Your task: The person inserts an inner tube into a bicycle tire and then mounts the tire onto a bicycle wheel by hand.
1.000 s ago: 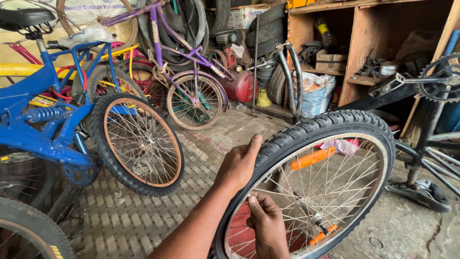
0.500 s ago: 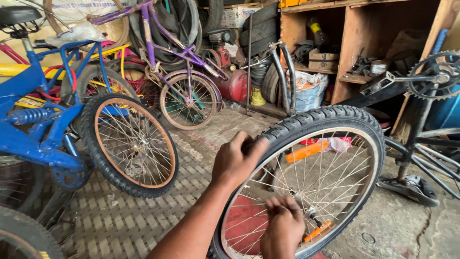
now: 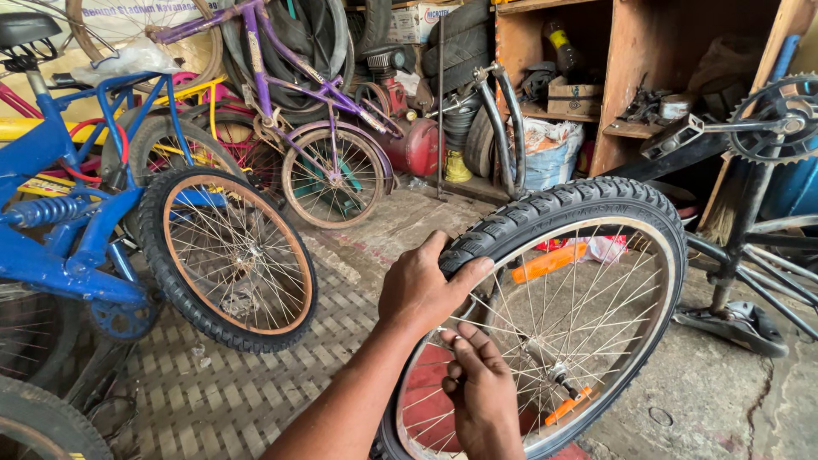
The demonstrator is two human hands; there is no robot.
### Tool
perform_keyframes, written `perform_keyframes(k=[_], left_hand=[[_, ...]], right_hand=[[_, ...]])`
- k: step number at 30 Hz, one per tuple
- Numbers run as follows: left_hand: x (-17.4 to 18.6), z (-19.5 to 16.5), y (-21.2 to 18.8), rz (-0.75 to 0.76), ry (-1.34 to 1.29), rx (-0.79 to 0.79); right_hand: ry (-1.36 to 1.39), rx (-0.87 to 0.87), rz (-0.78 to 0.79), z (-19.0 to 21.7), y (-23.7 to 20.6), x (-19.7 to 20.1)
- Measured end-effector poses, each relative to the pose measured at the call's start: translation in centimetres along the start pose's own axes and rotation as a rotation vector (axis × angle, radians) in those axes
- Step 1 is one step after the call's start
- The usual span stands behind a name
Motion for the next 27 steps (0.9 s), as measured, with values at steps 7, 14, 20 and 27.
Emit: perform_keyframes(k=[7,14,20,27], left_hand=[[-0.1,-0.5,-0.2,0.02,0.034,0.027],[-0.4,-1.5,-0.3,0.018,0.031,0.01],[-0.1,-2.1,-0.4,0.036,0.007,0.007],[-0.1,-2.4,-0.4,0.061,-0.004,0.002]], right_hand=[[0.033,0.038,0.047,-0.1,0.0,-1.2],[0.053,0.108,0.117,-0.3,0.7,-1.0],[0.115,0.074,0.115,0.2,0.3,-1.0],[0.076,0.09,0.085,0.9,0.0,-1.4]])
Point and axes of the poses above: each hand's wrist, its own y-axis towards the middle knuckle, its own x-axis out of the back of the hand, z = x × y, the point moved 5 cm from there along y, towards the middle knuckle, and after that the axes turned 11 degrees about -y, right-handed, at the moved point
